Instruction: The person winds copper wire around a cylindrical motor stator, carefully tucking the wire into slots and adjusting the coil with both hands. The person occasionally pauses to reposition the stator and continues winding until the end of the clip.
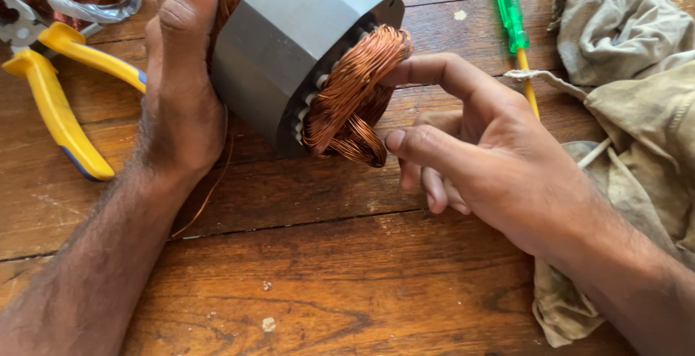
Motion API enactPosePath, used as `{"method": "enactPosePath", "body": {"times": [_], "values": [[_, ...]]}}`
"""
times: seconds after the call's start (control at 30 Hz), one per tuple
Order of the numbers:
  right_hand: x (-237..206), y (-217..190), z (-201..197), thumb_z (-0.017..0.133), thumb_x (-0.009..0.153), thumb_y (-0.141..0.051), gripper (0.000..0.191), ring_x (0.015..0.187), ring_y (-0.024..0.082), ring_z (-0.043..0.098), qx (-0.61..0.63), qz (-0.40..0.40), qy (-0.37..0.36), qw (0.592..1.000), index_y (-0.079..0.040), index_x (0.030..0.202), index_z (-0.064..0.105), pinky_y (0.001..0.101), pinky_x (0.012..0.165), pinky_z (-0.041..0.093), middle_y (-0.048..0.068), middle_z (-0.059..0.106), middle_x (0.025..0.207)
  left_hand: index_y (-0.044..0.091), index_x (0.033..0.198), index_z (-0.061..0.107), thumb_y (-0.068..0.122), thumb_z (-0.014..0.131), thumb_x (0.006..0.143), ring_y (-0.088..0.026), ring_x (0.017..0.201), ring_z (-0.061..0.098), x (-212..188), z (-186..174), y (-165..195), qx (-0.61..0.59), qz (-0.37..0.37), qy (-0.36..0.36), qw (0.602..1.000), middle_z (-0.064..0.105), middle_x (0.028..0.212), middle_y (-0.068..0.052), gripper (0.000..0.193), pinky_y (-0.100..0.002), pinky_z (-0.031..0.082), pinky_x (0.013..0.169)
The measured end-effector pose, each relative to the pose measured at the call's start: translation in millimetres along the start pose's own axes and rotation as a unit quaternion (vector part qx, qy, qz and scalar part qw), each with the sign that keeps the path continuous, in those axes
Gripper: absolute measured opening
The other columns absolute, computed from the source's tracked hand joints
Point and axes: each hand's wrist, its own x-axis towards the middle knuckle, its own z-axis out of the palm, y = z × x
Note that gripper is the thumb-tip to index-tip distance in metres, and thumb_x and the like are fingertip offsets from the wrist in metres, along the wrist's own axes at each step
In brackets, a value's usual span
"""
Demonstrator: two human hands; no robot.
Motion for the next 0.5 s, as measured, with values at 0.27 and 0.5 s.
{"method": "enactPosePath", "body": {"times": [0.27,0.5], "values": [[-0.4,7.6,-5.0,0.063,0.103,-0.019,0.043,0.056,0.001,0.062,0.080,-0.067,-0.058,0.993,-0.009,0.143,0.051,0.0156,0.043,0.047,0.000,0.072,0.075,0.000,0.149,0.046,0.056,0.043,0.109,-0.026,0.138,0.055,4.5,-3.2,-16.7,-0.228,-0.051,-0.012,0.972,0.055,0.144,-0.015,0.068,-0.046,0.049,0.118],[-1.9,8.1,-4.6,0.062,0.102,-0.021,0.038,0.052,0.000,0.059,0.051,-0.062,-0.028,0.996,-0.011,0.138,0.058,0.0148,0.042,0.047,0.001,0.069,0.070,0.000,0.151,0.047,0.052,0.045,0.116,-0.025,0.136,0.054,-2.9,-10.5,-24.1,-0.255,-0.064,-0.032,0.964,0.055,0.144,-0.014,0.063,-0.043,0.048,0.116]]}}
